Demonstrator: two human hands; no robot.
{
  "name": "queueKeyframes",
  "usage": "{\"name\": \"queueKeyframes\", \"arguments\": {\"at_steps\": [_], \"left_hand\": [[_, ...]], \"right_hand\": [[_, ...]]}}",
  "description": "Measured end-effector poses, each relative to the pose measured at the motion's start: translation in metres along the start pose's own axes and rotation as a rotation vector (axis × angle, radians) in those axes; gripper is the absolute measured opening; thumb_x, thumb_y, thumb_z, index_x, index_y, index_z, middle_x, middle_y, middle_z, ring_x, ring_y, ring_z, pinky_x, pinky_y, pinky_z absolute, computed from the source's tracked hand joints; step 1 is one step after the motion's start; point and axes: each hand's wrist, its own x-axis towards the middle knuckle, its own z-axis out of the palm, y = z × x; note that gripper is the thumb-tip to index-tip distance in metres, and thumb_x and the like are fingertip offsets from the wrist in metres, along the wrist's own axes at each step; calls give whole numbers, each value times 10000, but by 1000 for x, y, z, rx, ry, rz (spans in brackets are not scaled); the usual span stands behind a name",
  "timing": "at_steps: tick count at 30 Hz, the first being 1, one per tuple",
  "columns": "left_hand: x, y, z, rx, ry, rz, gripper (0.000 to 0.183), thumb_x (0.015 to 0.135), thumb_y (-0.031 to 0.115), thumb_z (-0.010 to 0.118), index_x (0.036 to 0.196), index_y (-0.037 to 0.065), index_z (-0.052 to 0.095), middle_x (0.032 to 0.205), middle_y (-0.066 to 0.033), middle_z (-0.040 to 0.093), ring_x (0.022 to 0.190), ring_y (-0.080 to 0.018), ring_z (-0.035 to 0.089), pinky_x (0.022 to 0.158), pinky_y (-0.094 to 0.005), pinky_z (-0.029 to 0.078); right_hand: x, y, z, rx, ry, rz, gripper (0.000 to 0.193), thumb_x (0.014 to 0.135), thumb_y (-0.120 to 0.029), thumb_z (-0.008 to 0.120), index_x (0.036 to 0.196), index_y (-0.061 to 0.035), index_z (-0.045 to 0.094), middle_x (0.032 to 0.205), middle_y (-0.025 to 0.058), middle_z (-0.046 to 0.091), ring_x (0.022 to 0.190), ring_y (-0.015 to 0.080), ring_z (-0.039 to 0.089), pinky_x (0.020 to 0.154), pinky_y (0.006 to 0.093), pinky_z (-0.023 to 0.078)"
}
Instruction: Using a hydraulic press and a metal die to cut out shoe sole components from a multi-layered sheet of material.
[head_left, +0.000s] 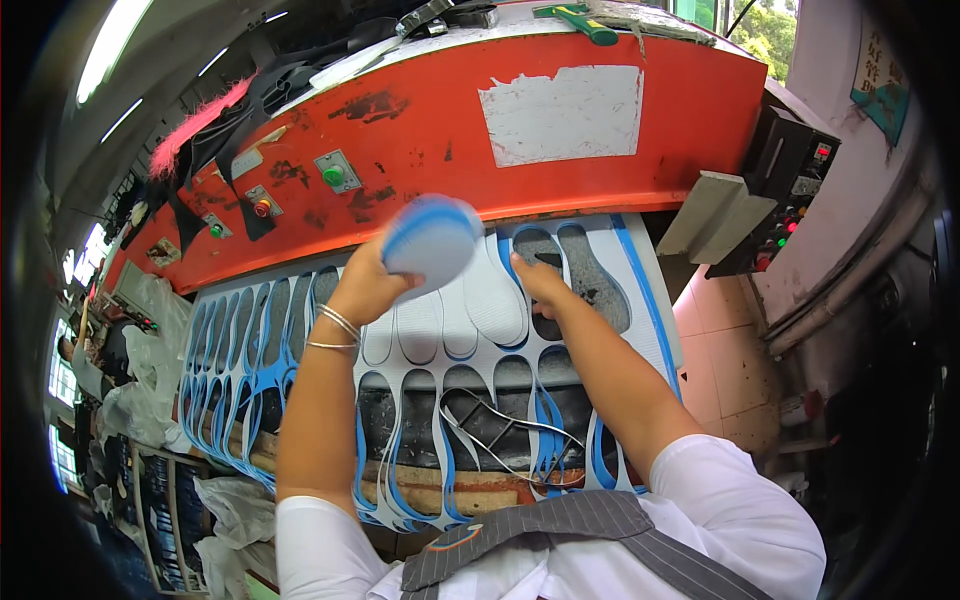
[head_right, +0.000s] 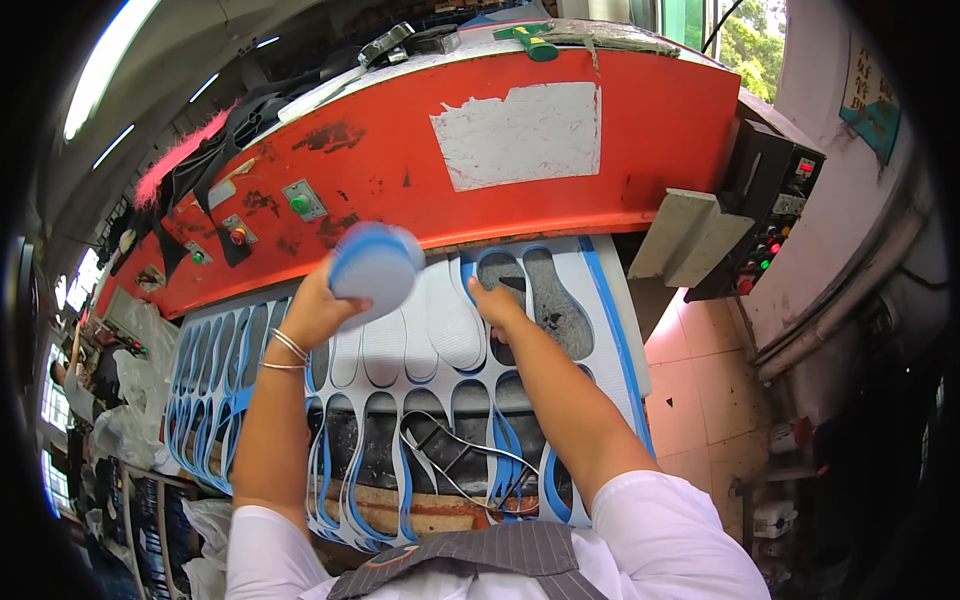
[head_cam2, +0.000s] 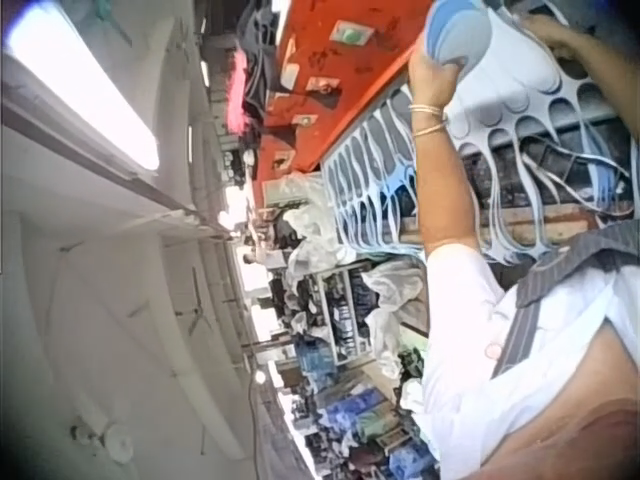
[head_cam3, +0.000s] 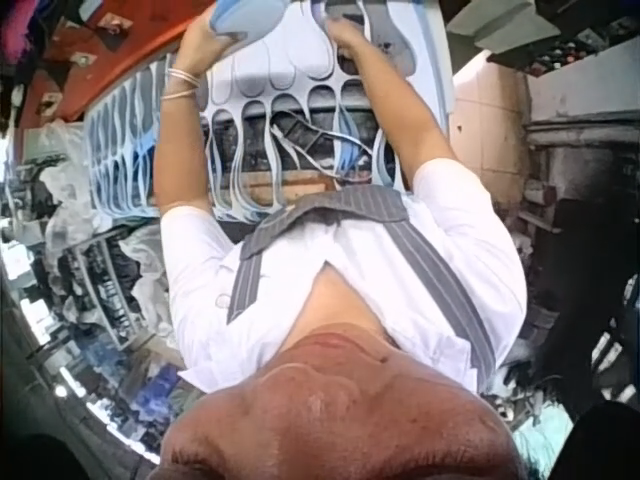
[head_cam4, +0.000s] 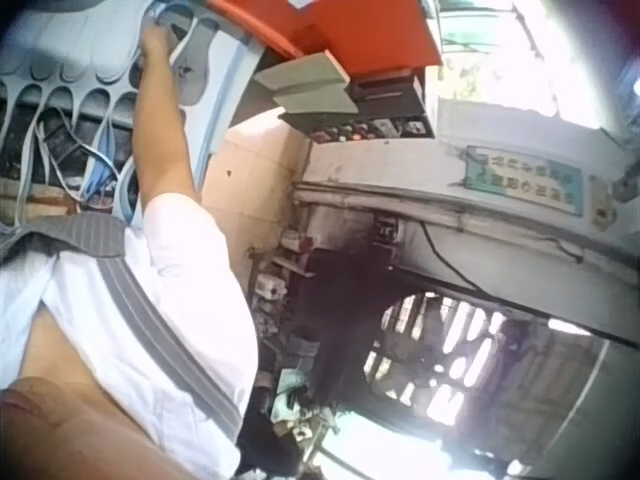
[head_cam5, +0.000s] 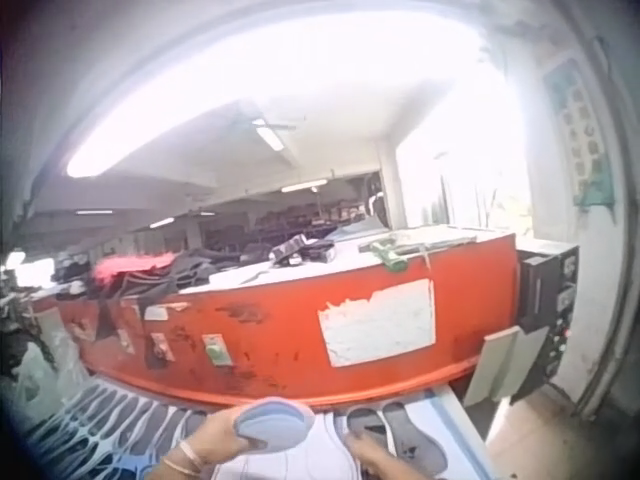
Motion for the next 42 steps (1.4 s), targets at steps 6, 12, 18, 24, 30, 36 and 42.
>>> {"name": "queueKeyframes", "arguments": {"at_steps": [6, 12, 18, 24, 30, 36, 42], "left_hand": [[32, -23, 76, 1028, -495, 354, 150, 804, 96, 595, 823, 194, 707, 1117, -24, 626, 1045, -186, 613, 1149, -545, 172], [47, -45, 124, 989, -377, 430, 321, 815, 55, 577, 1100, 194, 626, 1236, 9, 584, 1048, -194, 609, 1123, -521, 239], [14, -55, 106, 1100, -384, 360, 233, 745, 29, 619, 920, 182, 645, 993, 5, 590, 1006, -205, 581, 1028, -503, 317], [-78, -27, 53, 875, 192, 290, 320, 592, 124, 759, 892, 207, 686, 1195, -49, 561, 1142, -311, 467, 972, -461, 290], [-76, -21, -14, -525, 294, -272, 457, 759, 223, 796, 1101, -17, 612, 1074, -139, 669, 937, -217, 660, 836, -327, 522], [-13, -71, 49, -1169, 185, -365, 427, 844, 205, 707, 1186, -16, 577, 1116, -124, 649, 1017, -220, 631, 925, -374, 489], [40, -75, 121, -1079, 243, -357, 529, 774, 177, 778, 1211, 1, 538, 1097, -138, 640, 986, -249, 630, 885, -383, 509]], "right_hand": [[44, 10, -25, -168, -61, 3, 835, 901, -642, 468, 1340, 67, 453, 1316, 247, 524, 1231, 325, 508, 968, 446, 439], [15, 13, -9, 784, -423, 62, 764, 871, -718, 433, 1129, -11, 563, 1137, 171, 599, 1003, 344, 609, 857, 465, 496], [18, -6, 22, -343, 395, -456, 677, 842, -538, 610, 1214, 17, 502, 1258, 255, 498, 1163, 422, 484, 999, 487, 387], [47, -13, 58, -199, 145, -221, 716, 753, -387, 754, 1240, 78, 512, 1201, 301, 570, 1107, 406, 570, 929, 481, 457], [56, -23, 77, 363, -298, 13, 426, 760, -161, 775, 1042, 124, 629, 1044, 237, 665, 941, 321, 659, 778, 434, 526], [68, 29, 72, 899, -606, 20, 436, 849, -4, 621, 1269, 4, 506, 1248, 201, 573, 1066, 311, 613, 943, 446, 505], [70, 53, 53, 1055, -774, 4, 411, 906, -177, 596, 1258, 25, 534, 1229, 192, 597, 1116, 300, 601, 988, 432, 486]]}}
